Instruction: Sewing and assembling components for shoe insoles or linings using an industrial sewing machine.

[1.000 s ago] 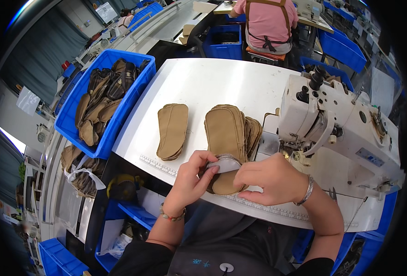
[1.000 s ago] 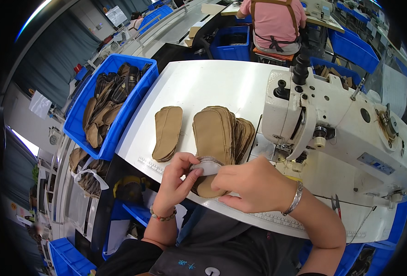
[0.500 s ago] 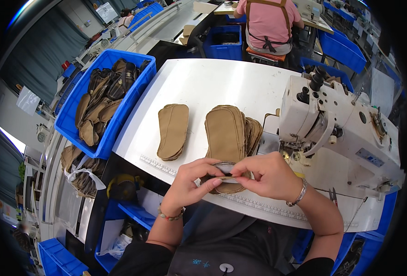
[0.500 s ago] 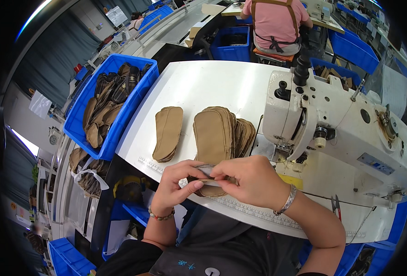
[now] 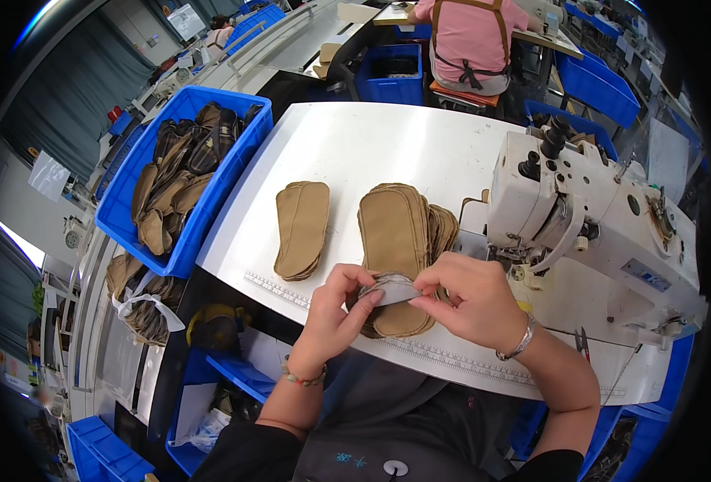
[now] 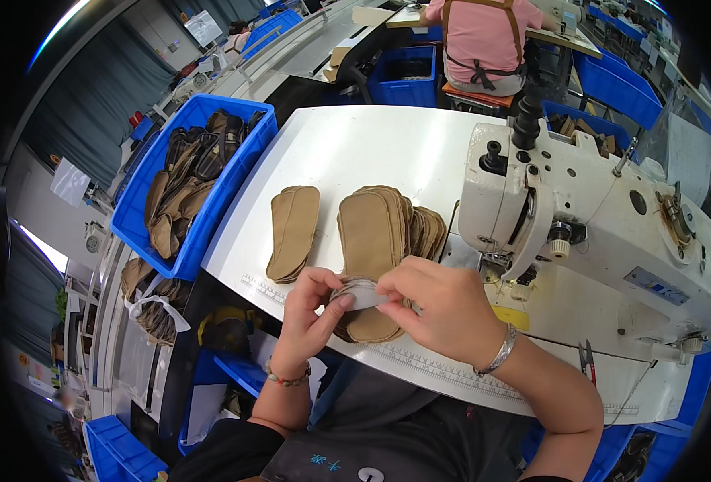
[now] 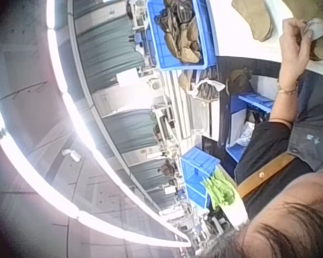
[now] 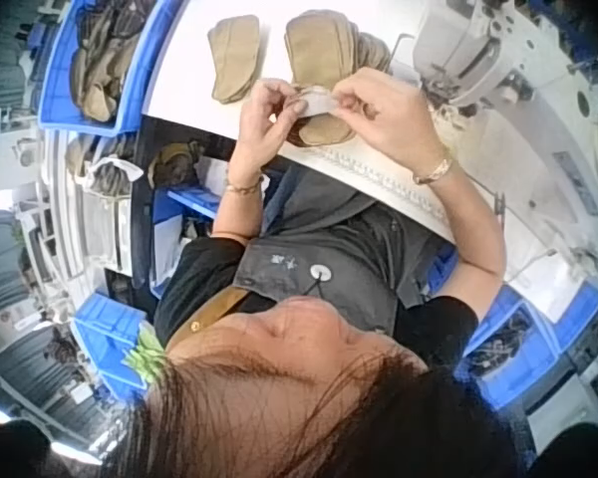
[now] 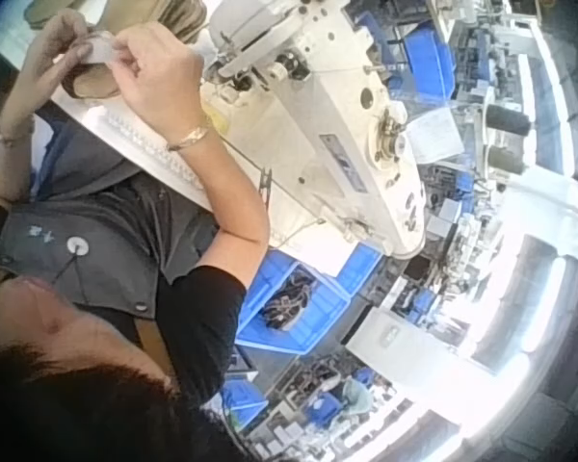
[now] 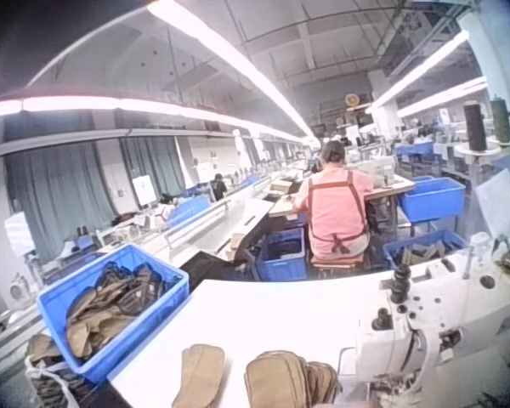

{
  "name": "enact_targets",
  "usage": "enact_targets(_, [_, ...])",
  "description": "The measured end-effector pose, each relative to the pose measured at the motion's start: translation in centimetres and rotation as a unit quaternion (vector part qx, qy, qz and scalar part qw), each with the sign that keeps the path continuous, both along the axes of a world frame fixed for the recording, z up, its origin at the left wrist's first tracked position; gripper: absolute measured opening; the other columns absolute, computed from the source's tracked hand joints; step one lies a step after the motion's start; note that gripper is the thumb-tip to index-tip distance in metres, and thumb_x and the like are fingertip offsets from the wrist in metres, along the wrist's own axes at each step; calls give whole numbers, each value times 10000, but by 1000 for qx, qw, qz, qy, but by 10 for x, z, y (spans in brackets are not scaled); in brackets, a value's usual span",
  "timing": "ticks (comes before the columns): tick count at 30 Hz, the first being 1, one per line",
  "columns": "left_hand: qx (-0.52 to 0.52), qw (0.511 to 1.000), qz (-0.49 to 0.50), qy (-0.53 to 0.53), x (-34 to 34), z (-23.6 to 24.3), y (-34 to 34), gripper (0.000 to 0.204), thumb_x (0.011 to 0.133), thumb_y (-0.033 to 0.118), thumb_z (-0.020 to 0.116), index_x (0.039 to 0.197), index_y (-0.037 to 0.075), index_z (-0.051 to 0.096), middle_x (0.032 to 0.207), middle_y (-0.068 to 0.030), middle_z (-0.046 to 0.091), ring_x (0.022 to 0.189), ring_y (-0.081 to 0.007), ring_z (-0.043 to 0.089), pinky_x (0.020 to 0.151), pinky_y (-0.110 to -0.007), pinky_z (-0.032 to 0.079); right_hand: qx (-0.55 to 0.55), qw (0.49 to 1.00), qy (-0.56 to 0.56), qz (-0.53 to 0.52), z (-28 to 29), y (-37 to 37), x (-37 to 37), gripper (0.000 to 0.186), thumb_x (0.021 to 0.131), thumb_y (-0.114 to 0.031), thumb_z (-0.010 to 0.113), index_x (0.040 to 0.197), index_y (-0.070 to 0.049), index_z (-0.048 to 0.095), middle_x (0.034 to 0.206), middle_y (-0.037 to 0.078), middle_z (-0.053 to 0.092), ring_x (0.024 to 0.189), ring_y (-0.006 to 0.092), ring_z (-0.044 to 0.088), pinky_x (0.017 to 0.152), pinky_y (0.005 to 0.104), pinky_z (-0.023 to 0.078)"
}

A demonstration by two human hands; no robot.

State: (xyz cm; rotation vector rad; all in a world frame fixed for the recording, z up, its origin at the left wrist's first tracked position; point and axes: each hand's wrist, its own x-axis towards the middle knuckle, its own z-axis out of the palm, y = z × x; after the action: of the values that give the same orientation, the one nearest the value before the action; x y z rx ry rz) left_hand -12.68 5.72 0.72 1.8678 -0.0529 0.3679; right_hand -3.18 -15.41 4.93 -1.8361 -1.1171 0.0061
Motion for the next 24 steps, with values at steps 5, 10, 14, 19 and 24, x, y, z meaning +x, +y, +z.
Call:
enact_targets(5, [-60, 997, 28, -28, 2, -1, 2, 105, 889, -90, 593, 840, 2, 595, 1075, -145, 673, 739, -129, 623, 675, -237, 482, -56, 983, -114, 130, 6, -11, 10, 169, 763, -111, 782, 913, -114, 704, 812, 9, 695, 605, 185, 656, 525, 293, 497])
enact_targets(10, [115, 990, -75, -41, 2, 11, 9, 156, 852, -100, 561, 899, 2, 669, 1109, -159, 666, 949, -194, 667, 719, -290, 504, -104, 975, -151, 125, 4, -10, 7, 153, 774, -85, 753, 916, -117, 706, 837, 24, 716, 655, 203, 687, 545, 296, 515])
enact_targets(14, [83, 990, -108, -47, 0, 21, 7, 133, 866, -50, 612, 952, 11, 692, 1066, -149, 672, 956, -200, 668, 708, -298, 504, -26, 989, -127, 67, -11, -2, 3, 138, 812, -97, 700, 937, -149, 675, 730, 26, 641, 657, 228, 674, 546, 341, 508])
enact_targets(19, [104, 991, -76, -20, 0, 13, 8, 39, 909, 24, 667, 922, -11, 655, 992, -127, 677, 765, -154, 599, 680, -259, 487, -26, 995, -87, 39, 3, -5, 4, 126, 811, -126, 734, 922, -135, 675, 771, 37, 668, 678, 238, 681, 550, 337, 507])
enact_targets(24, [2, 1000, -6, 20, -1, 5, 1, 31, 929, -10, 616, 914, -3, 642, 1006, -123, 675, 735, -143, 579, 677, -263, 484, -83, 983, -90, 134, 14, -18, 12, 154, 806, -164, 752, 947, -136, 696, 783, 48, 690, 681, 249, 688, 562, 352, 511])
